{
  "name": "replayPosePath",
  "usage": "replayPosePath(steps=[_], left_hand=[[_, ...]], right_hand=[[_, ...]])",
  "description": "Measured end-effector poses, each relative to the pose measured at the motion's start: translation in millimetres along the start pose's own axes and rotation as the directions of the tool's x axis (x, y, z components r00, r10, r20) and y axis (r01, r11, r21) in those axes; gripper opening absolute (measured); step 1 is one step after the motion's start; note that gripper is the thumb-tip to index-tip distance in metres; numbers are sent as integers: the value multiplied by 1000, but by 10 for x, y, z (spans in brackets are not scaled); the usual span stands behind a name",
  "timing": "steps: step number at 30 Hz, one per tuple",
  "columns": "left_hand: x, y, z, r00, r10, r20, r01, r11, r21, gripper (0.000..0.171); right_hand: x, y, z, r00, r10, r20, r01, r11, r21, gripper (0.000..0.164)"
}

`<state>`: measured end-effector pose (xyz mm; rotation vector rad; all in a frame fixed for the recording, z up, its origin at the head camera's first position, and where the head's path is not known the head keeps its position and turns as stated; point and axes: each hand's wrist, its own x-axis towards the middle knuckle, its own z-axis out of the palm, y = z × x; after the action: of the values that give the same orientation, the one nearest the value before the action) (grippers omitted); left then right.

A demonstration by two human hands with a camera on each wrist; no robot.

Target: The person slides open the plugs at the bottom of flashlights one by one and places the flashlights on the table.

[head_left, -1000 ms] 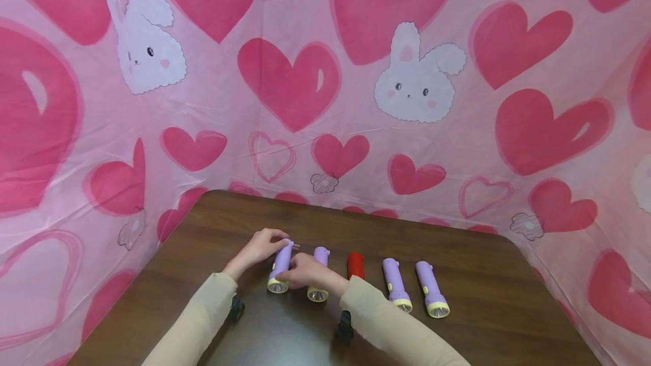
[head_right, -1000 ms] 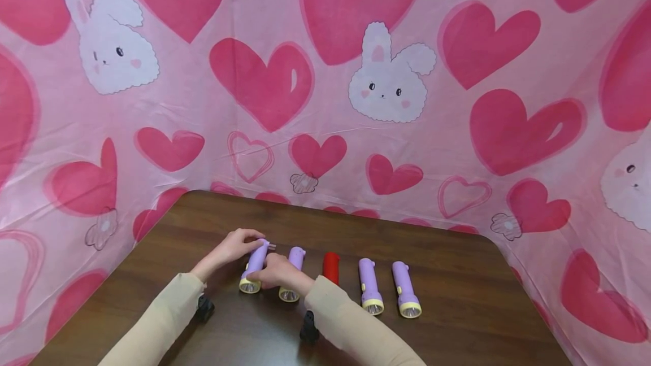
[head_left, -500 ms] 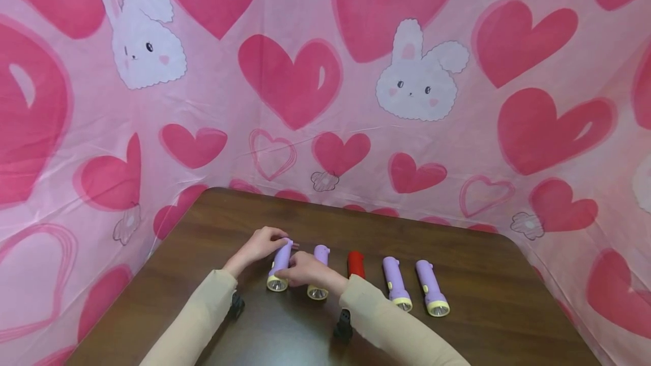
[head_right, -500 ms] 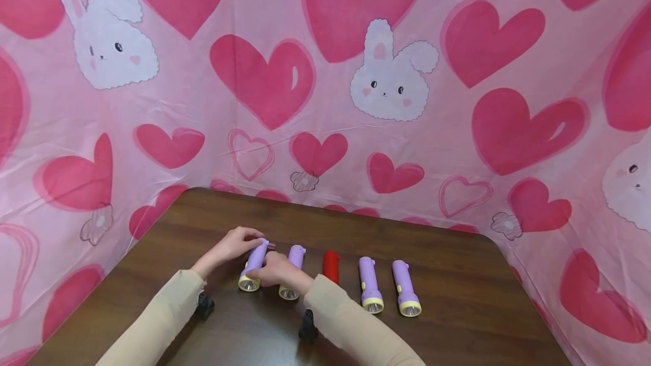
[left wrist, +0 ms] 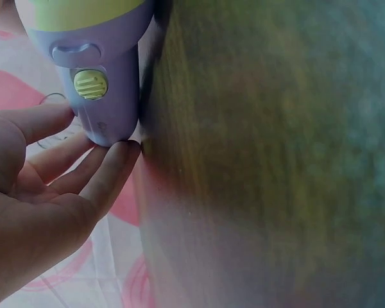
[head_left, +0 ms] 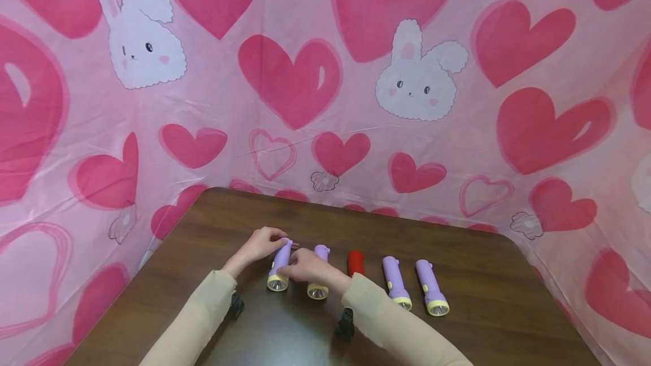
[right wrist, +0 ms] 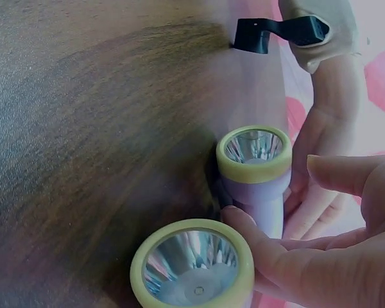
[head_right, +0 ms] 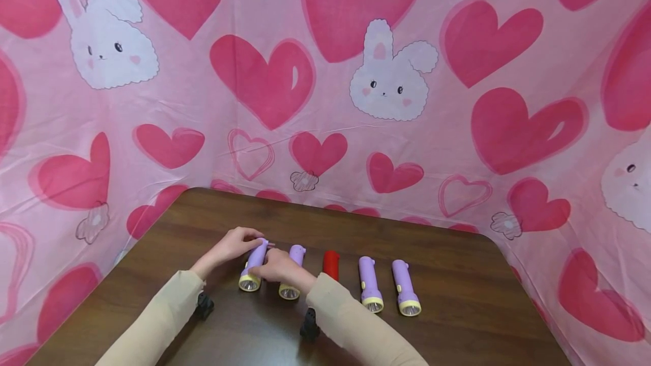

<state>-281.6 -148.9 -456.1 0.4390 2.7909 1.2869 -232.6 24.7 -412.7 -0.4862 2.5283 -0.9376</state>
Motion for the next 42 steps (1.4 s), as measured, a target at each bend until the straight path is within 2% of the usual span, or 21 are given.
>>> replayPosePath(steps=[8,13,17,28,42], left_hand=[[-12,2,21,1000,0,-9,0,1000,-6,26],[-15,-12,31,1000,-2,-5,2,1000,-26,25],[-16,-25,47,1000,-5,0,5,1000,-24,25],[-26,24,19,1000,2,5,-2,1000,-14,25],[-11,-26,3,1000,7,2,-7,1000,-6,26]], right_hand=[[-81,-5,-120,1000,6,-2,-6,997,73,30],[-136,32,-214,1000,17,-7,-16,993,119,44],[-202,77,-271,998,59,-11,-57,990,129,52],[-350,193,-417,997,53,-57,-48,995,93,53],[-452,303,-494,992,77,-100,-58,982,181,54]])
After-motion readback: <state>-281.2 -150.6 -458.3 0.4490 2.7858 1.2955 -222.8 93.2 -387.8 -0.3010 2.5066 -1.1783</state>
